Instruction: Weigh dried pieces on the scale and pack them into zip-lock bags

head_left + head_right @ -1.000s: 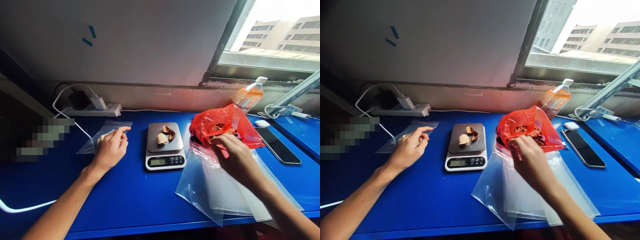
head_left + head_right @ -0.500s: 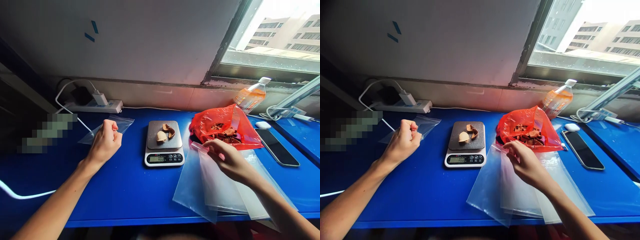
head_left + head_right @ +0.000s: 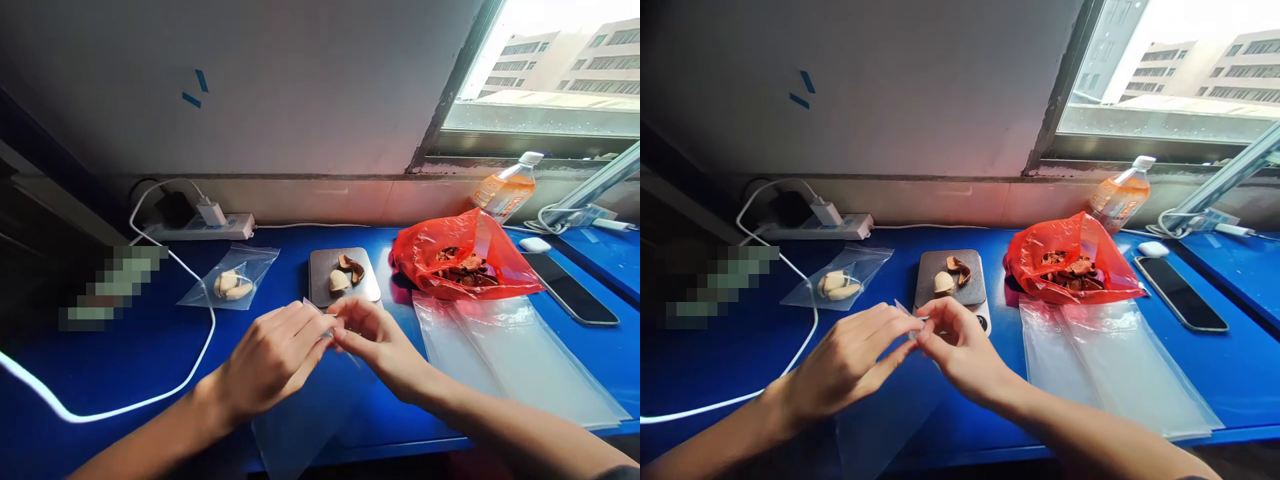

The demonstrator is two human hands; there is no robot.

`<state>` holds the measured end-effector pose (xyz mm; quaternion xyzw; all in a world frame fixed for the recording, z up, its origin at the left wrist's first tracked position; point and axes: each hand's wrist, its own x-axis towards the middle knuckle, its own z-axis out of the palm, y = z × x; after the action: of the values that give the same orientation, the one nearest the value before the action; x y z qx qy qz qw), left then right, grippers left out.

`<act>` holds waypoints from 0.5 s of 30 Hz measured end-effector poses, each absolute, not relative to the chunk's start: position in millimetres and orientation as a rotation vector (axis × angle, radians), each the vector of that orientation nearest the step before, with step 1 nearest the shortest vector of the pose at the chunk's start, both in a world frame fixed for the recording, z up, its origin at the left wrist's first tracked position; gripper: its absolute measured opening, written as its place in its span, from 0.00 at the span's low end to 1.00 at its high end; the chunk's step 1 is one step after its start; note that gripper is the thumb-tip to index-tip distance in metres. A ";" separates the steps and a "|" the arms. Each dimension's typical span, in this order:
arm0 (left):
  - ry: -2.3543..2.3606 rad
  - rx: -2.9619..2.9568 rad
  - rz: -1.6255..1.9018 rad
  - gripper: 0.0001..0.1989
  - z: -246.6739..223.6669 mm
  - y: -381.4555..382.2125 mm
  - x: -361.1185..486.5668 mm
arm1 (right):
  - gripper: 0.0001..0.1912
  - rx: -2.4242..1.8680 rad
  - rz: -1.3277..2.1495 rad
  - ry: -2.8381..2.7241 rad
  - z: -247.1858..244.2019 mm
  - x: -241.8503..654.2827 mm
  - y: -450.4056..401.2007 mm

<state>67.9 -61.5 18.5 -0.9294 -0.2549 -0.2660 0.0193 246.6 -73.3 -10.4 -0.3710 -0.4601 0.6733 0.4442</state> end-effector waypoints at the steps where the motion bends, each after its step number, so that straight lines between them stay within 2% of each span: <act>1: -0.786 -2.905 -0.839 0.07 12.7 -59.3 66.9 | 0.20 -0.904 1.740 -1.060 -13.6 246.0 -72.8; 5: -0.730 -2.943 -0.928 0.04 -5.1 -50.9 60.0 | 0.22 -0.901 1.821 -0.925 -25.4 244.5 -71.8; 15: -0.720 -3.040 -1.080 0.07 -19.9 -50.6 54.7 | 0.23 -0.942 1.836 -1.032 -27.4 243.3 -77.1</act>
<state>54.7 -50.6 -19.9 -0.9167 -0.2170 -0.3255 -0.0819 243.3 -77.1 -27.4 -0.3733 -0.4089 0.7276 0.4051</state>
